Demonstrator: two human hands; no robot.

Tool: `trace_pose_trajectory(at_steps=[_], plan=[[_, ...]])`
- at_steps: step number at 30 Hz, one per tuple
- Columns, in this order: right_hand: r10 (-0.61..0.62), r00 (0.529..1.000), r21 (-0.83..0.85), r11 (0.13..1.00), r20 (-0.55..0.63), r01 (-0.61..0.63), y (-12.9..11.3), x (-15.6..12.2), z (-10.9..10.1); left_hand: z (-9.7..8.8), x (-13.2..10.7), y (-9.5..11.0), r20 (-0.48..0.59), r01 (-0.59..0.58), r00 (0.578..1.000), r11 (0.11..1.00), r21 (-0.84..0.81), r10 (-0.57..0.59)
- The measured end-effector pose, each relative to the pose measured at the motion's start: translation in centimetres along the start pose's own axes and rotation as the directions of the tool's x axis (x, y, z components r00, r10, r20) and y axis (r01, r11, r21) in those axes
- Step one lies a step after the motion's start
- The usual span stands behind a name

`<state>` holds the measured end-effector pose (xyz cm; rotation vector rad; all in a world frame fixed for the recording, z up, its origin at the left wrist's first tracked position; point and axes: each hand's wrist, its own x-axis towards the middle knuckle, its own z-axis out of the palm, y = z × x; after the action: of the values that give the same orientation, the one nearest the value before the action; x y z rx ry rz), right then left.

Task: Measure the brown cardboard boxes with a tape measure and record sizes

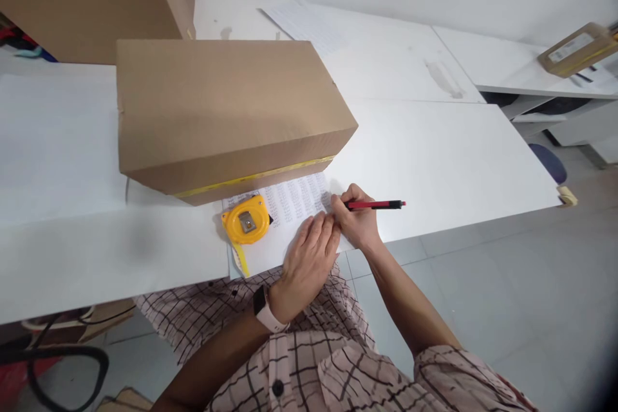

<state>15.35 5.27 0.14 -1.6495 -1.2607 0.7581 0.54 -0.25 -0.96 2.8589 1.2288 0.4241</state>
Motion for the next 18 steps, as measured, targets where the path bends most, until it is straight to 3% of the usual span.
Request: trace_pose_trajectory(at_steps=[18], plan=[[0.002, 1.000, 0.052, 0.999, -0.024, 0.000, 0.27, 0.00, 0.10, -0.05, -0.02, -0.05, -0.008, -0.001, 1.000, 1.000, -0.017, 0.001]])
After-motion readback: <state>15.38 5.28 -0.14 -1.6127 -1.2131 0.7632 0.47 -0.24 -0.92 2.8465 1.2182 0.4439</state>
